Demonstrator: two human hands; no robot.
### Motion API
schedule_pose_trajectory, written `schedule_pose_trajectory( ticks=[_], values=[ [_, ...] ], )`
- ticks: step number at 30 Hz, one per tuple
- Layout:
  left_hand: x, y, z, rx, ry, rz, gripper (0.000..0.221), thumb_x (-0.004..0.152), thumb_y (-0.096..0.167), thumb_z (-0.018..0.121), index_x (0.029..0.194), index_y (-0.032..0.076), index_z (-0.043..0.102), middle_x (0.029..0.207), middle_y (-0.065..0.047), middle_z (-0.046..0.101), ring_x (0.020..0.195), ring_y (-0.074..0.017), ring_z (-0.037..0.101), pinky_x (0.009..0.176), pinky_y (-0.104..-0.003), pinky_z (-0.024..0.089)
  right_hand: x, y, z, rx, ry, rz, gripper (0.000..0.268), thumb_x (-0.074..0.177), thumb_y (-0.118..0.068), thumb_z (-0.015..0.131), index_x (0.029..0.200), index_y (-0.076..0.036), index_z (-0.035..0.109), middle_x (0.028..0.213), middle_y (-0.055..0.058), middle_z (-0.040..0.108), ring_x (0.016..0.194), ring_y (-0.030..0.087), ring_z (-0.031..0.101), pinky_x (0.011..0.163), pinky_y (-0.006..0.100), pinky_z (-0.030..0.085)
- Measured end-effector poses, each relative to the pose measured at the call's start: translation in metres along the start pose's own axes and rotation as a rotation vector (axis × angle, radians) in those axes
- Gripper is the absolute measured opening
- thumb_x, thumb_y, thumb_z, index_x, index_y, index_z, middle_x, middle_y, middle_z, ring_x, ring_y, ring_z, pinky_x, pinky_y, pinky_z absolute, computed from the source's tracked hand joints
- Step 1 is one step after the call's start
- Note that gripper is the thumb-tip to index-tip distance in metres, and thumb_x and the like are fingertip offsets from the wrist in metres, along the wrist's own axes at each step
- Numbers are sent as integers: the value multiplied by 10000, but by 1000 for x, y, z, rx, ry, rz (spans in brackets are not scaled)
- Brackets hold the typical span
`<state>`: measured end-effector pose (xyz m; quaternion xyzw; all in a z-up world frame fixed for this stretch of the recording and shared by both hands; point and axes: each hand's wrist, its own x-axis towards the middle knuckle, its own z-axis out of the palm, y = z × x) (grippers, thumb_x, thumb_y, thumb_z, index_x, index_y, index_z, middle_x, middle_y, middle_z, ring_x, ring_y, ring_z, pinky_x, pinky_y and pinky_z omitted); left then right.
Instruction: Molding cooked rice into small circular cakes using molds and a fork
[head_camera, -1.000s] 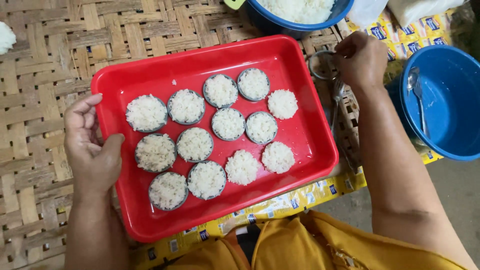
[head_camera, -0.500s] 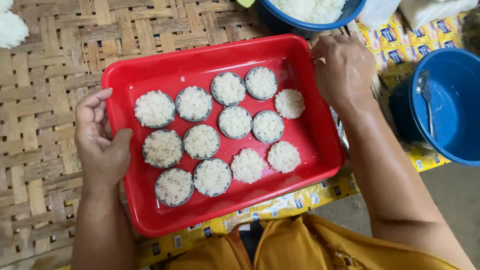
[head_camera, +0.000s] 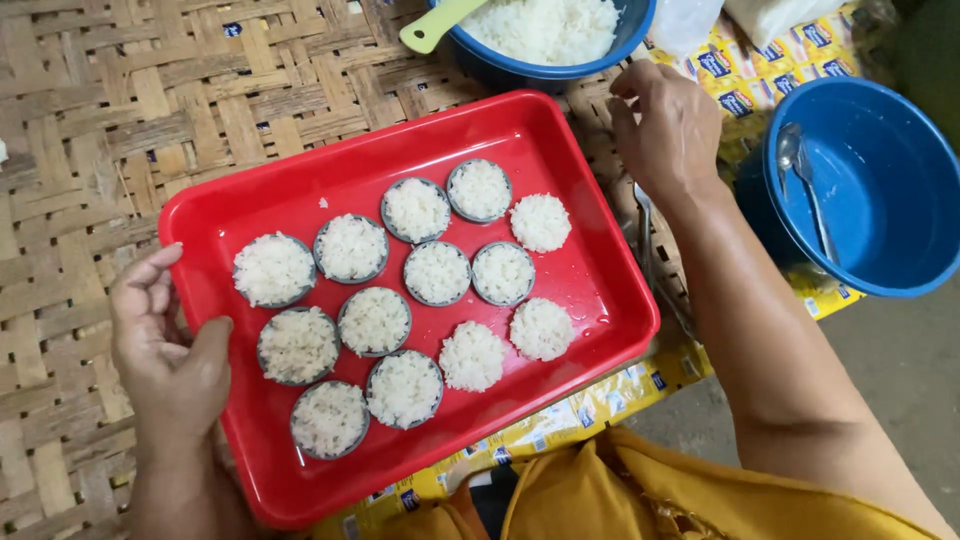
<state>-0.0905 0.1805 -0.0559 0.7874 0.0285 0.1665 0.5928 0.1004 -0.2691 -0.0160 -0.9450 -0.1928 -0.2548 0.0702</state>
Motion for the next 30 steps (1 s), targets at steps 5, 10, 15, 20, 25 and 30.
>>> schedule_pose_trajectory(
  ticks=[5, 10, 15, 20, 25, 30],
  values=[
    [0, -2, 0, -21, 2, -2, 663, 817, -193, 421, 1462, -51, 363, 1364, -241, 545, 1072, -237, 535, 910, -296, 435, 12, -93, -19, 222, -313, -205, 365, 835, -225, 770, 1141, -47, 683, 1002, 117, 708, 903, 312, 651, 806, 449, 469],
    [0, -4, 0, -48, 11, -8, 682, 814, -195, 429, 1475, -40, 366, 1359, -222, 553, 1047, -210, 539, 881, -268, 430, 13, -108, 22, 44, -514, -286, 777, 727, -553, 778, 1319, -71, 634, 1109, 158, 667, 971, 351, 644, 913, 545, 366],
    [1, -5, 0, -31, -10, 39, 681, 792, -205, 409, 1456, -65, 348, 1440, -274, 516, 1176, -273, 535, 975, -321, 432, 14, -112, 27, 86, -453, -234, 850, 556, -462, 874, 1290, -93, 655, 1149, 160, 559, 976, 350, 551, 917, 531, 308],
    [0, 1, 1, -28, 14, 25, 658, 816, -192, 431, 1458, -62, 368, 1378, -250, 551, 1080, -240, 552, 908, -295, 450, 16, -121, 4, 77, -348, -277, 672, 582, -376, 905, 1149, -155, 620, 1080, 117, 513, 972, 321, 559, 911, 511, 312],
    [0, 2, 1, -35, 12, -5, 664, 808, -190, 433, 1453, -51, 368, 1366, -254, 562, 1066, -242, 567, 881, -298, 465, 16, -118, -16, 133, -303, -263, 360, 862, -416, 797, 1056, -130, 696, 949, 59, 562, 853, 249, 558, 932, 488, 304],
    [0, 0, 1, -29, 20, -27, 667, 818, -182, 432, 1470, -52, 370, 1383, -237, 547, 1098, -241, 546, 922, -297, 441, 17, -91, -51, 371, -54, -132, 214, 830, 78, 795, 1038, 35, 778, 974, 133, 659, 728, 243, 639, 620, 344, 531]
  ],
)
